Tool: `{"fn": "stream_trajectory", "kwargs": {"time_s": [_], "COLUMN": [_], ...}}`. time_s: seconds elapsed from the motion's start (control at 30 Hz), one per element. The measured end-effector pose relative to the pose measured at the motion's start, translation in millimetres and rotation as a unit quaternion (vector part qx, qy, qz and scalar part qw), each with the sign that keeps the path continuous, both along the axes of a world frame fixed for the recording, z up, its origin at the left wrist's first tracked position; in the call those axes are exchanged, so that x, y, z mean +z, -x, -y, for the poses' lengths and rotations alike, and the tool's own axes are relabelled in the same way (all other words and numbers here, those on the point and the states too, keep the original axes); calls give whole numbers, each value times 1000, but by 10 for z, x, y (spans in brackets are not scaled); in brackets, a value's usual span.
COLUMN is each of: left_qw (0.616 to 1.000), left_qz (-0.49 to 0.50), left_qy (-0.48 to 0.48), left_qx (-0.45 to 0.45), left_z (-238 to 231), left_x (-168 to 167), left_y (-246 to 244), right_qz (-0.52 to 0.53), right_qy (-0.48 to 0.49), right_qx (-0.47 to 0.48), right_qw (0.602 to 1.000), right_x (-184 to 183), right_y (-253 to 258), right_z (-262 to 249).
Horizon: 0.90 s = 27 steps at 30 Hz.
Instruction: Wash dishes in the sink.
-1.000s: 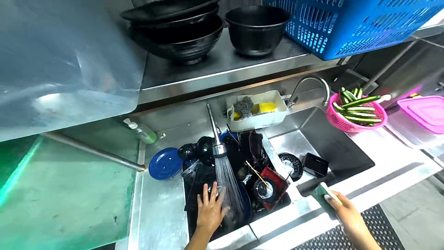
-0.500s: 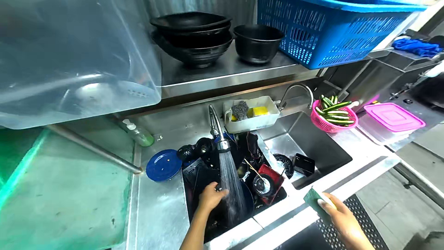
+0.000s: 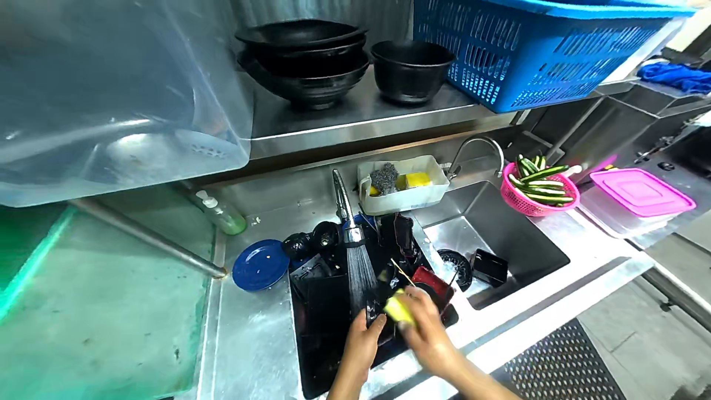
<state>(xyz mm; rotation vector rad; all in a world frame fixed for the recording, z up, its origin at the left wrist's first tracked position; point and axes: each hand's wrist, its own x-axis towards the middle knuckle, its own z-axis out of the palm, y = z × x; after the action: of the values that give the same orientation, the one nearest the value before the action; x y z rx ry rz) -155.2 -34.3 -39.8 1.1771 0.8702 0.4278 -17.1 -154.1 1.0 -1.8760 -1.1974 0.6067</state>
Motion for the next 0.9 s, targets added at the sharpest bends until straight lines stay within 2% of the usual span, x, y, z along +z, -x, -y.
{"fn": "stream_trajectory", "kwargs": {"time_s": [0.1, 0.13, 0.17, 0.2, 0.27, 0.3, 0.37, 0.47, 0.57, 0.63, 0.67, 0.7, 0.77, 0.83, 0.9], "left_qw": [995, 993, 992, 990, 986, 984, 974, 952, 945, 971, 985, 990, 983, 978, 982], "left_qz": [83, 93, 106, 113, 135, 153, 199, 272, 299, 231, 165, 98, -10, -45, -29], "left_qy": [61, 56, 48, 41, 51, 63, 95, 142, 125, 40, -21, -84, -180, -204, -187], "left_qx": [-12, -34, -58, -74, -79, -73, -48, 5, 49, 54, 53, 50, 30, 11, -10], "left_z": [-7, -40, -79, -93, -55, -37, -17, 34, 11, -30, -39, -42, -66, -104, -114], "left_x": [119, 138, 152, 161, 180, 186, 180, 129, 164, 254, 290, 300, 293, 310, 371], "left_y": [36, 78, 116, 142, 181, 174, 121, -36, -358, -666, -829, -980, -1169, -1242, -1240], "right_qz": [189, 216, 199, 141, -77, -183, -313, -487, -666, -725, -722, -696, -593, -449, -308], "right_qy": [-3, -1, 20, 57, 139, 170, 211, 182, 69, 2, -24, -42, -59, -64, -57], "right_qx": [96, 101, 102, 100, 76, 43, -29, -158, -232, -260, -289, -326, -371, -346, -299], "right_qw": [977, 971, 975, 983, 984, 967, 925, 840, 705, 638, 628, 638, 712, 821, 902], "right_x": [-43, 0, 87, 161, 144, 74, -65, -181, -235, -176, -86, 21, 249, 366, 315], "right_y": [154, 105, 3, -140, -467, -612, -836, -917, -755, -579, -488, -412, -331, -369, -556], "right_z": [-491, -659, -832, -990, -1206, -1260, -1274, -1106, -955, -933, -940, -955, -980, -961, -929]}}
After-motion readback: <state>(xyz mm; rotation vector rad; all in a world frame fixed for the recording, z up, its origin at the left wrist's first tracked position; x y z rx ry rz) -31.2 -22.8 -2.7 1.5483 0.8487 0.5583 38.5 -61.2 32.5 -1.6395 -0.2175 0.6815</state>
